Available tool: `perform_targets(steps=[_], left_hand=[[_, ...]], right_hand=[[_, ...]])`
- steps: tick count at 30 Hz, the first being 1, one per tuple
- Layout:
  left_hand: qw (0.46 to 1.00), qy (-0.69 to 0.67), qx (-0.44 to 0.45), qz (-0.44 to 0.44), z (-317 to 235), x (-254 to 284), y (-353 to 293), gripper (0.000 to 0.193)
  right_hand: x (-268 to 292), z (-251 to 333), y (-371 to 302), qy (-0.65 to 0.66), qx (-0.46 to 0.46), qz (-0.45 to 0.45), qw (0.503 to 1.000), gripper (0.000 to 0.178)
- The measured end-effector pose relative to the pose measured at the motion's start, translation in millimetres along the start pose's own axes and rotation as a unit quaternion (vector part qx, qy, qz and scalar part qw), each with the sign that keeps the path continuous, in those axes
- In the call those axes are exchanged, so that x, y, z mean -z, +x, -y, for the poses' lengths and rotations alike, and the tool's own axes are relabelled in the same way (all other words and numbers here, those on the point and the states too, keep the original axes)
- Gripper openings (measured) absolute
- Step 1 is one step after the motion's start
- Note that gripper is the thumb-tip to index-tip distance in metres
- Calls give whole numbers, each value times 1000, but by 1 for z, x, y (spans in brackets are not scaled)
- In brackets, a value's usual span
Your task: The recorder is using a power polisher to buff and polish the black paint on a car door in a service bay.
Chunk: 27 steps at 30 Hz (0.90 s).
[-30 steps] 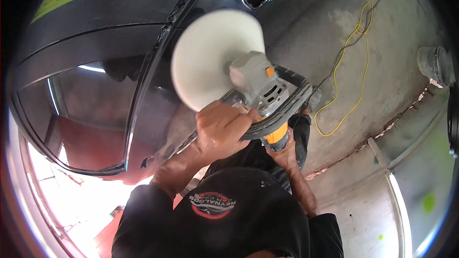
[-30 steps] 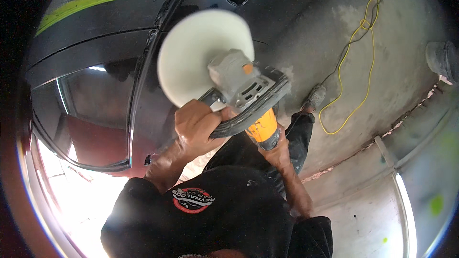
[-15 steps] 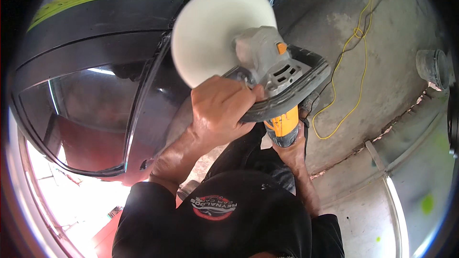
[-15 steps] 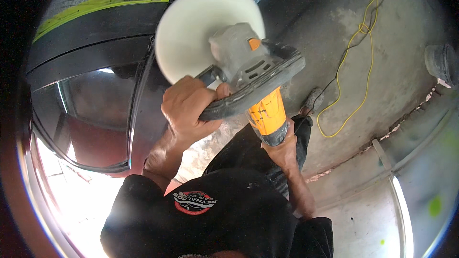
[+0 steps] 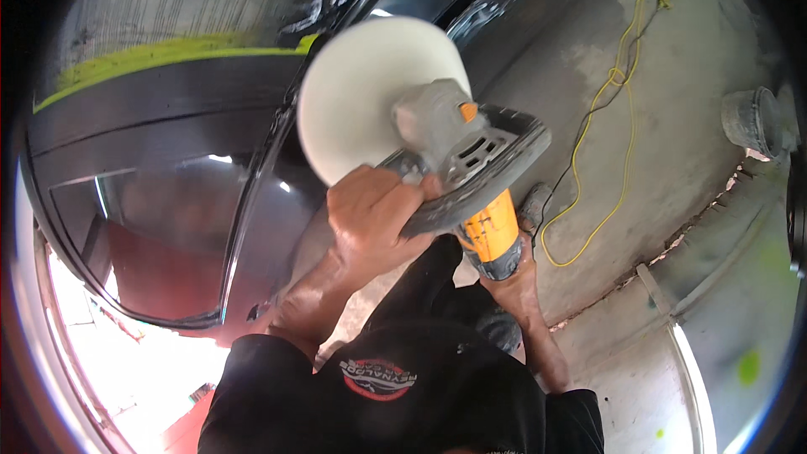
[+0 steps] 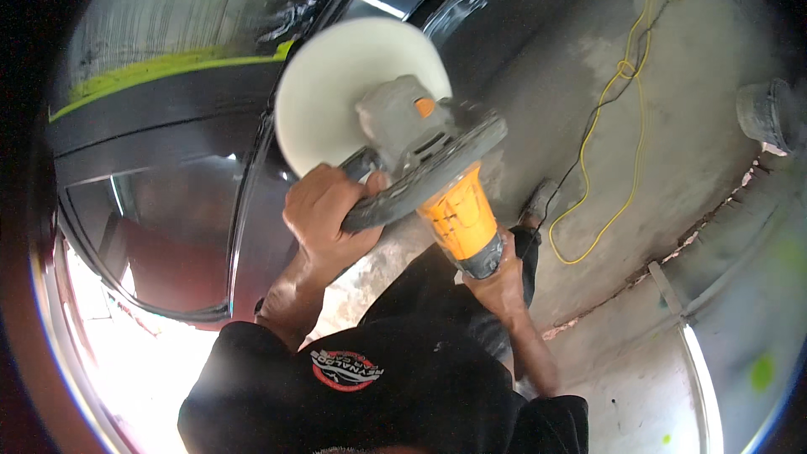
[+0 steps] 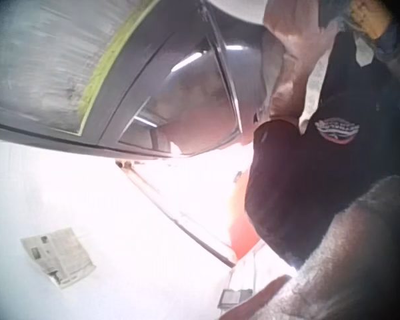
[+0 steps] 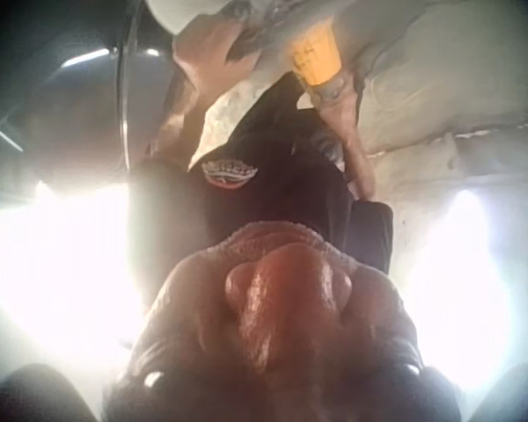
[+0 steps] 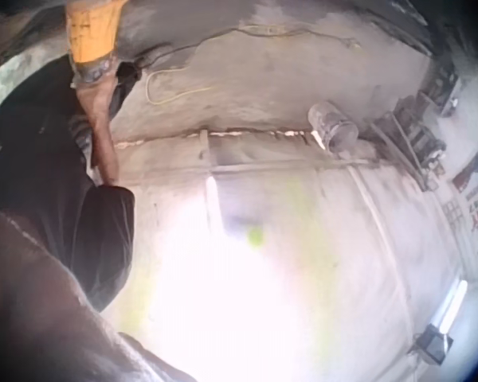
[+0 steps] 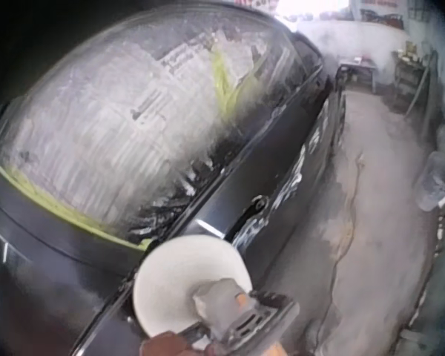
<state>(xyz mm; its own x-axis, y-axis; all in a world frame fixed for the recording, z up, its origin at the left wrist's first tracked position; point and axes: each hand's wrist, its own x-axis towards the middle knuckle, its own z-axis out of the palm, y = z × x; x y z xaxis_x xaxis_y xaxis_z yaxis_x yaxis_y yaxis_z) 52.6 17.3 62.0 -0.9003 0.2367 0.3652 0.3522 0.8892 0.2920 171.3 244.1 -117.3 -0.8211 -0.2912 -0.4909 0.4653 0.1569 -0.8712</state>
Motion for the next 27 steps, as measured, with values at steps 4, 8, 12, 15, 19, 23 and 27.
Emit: perform_targets(steps=[4, 8, 12, 15, 19, 23, 27], left_hand=[[998, -50, -32, -30, -4, -47, 72, 20], [996, -61, -57, -34, -3, -95, 130, 22], [998, -49, -44, -16, -11, -101, 145, 24], [999, -22, -37, -21, -15, -83, 127, 26], [999, -11, -35, 19, -22, -89, 134, 27], [997, 2, -67, 30, -18, -135, 176, 29], [997, 11, -46, 53, -21, -164, 192, 29]], right_hand=[[43, 16, 36, -5, 58, -79, 995, 77], [81, 31, 77, -17, 63, -112, 992, 73], [91, 46, 82, 21, 49, -114, 992, 68], [87, 44, 73, 26, 24, -87, 996, 69], [76, 27, 80, 78, 37, -53, 995, 73], [90, 24, 110, 84, 38, -84, 992, 72], [110, 25, 124, 131, 7, -96, 987, 69]])
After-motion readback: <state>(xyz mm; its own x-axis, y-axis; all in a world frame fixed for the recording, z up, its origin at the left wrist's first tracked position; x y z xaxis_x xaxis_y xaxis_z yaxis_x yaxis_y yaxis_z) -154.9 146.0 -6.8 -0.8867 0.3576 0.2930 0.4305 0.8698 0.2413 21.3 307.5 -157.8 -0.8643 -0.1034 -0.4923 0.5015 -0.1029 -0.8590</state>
